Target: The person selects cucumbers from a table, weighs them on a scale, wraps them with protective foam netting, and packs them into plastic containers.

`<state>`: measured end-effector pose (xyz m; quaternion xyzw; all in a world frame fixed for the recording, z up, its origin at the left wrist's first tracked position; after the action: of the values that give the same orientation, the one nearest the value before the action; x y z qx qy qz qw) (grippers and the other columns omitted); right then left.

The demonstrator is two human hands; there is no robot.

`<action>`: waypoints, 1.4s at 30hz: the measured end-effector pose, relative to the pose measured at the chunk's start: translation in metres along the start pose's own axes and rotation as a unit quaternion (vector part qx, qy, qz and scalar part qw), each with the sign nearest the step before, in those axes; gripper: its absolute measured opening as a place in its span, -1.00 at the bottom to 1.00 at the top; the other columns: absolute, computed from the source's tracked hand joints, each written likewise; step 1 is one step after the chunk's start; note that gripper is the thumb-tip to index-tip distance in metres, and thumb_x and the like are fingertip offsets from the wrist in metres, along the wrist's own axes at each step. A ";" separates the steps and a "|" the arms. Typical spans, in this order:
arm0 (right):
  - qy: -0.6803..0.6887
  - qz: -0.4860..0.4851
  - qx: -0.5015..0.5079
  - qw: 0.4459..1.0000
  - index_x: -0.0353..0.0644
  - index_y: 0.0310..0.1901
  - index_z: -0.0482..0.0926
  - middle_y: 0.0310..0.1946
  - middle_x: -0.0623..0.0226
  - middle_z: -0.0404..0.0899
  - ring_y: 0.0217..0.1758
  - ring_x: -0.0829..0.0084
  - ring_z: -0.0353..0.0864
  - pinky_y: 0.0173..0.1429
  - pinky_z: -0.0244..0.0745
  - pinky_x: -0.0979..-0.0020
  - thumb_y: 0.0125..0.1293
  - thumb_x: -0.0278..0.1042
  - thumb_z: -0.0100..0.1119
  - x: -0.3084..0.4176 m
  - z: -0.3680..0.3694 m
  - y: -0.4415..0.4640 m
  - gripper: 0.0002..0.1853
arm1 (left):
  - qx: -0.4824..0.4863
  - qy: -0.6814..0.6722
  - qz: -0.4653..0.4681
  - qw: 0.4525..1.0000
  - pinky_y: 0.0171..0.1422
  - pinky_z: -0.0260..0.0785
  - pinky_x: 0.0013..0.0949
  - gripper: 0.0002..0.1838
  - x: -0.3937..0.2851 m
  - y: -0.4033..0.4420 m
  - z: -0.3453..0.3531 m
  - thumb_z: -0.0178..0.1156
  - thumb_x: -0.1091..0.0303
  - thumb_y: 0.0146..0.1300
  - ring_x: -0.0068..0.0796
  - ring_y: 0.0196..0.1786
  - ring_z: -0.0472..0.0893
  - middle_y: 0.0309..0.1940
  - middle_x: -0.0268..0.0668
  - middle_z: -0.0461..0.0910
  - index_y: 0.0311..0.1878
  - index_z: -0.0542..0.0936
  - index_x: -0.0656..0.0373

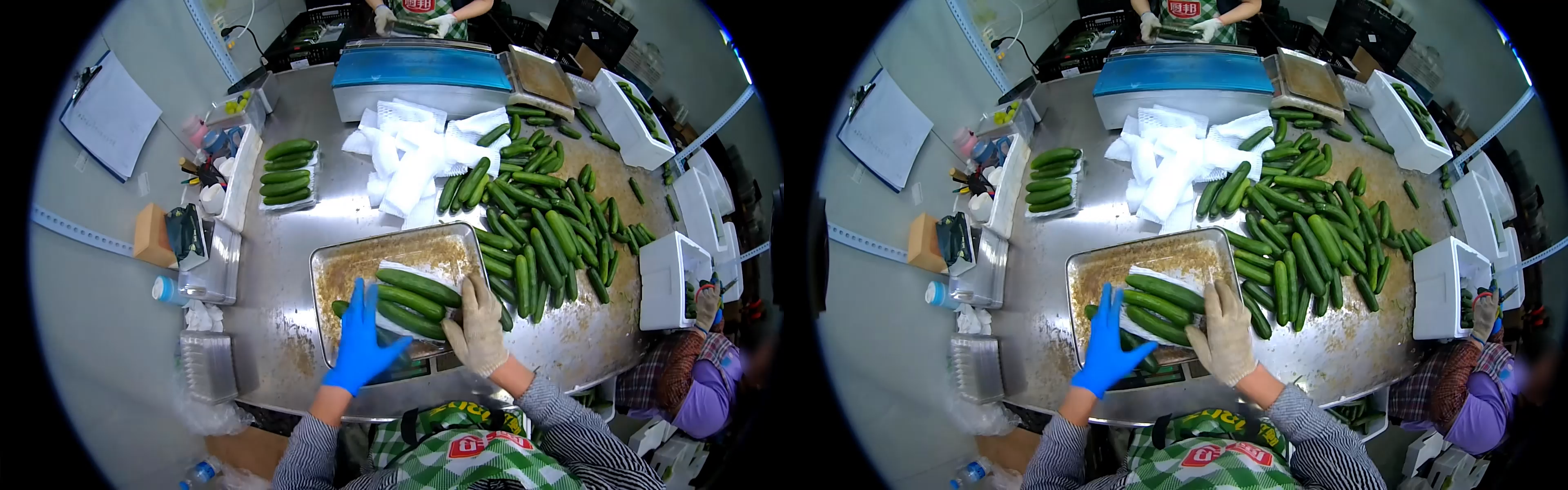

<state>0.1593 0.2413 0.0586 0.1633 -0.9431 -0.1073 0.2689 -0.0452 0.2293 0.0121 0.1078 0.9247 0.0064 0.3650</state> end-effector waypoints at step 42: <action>0.609 0.200 0.063 0.765 -0.27 0.44 0.16 0.14 0.15 0.53 0.20 0.40 0.54 0.25 0.46 0.39 0.31 -0.51 0.23 0.097 0.033 -0.036 -0.30 | 0.062 -0.355 0.001 0.933 0.50 0.19 -0.19 -0.27 -0.048 -0.035 -0.042 0.29 0.23 0.31 -0.11 0.47 0.34 0.41 -0.03 0.35 0.48 0.25 0.18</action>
<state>0.0732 0.1764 0.0666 0.0181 -0.5974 0.1304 0.7911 -0.0464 0.1880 0.0715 0.1266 0.7333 -0.0892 0.6620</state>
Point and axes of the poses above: each hand's wrist, its own y-axis towards the middle knuckle, its own z-axis out of the palm, x = y × z, the point moved 6 cm from there along y, towards the middle knuckle
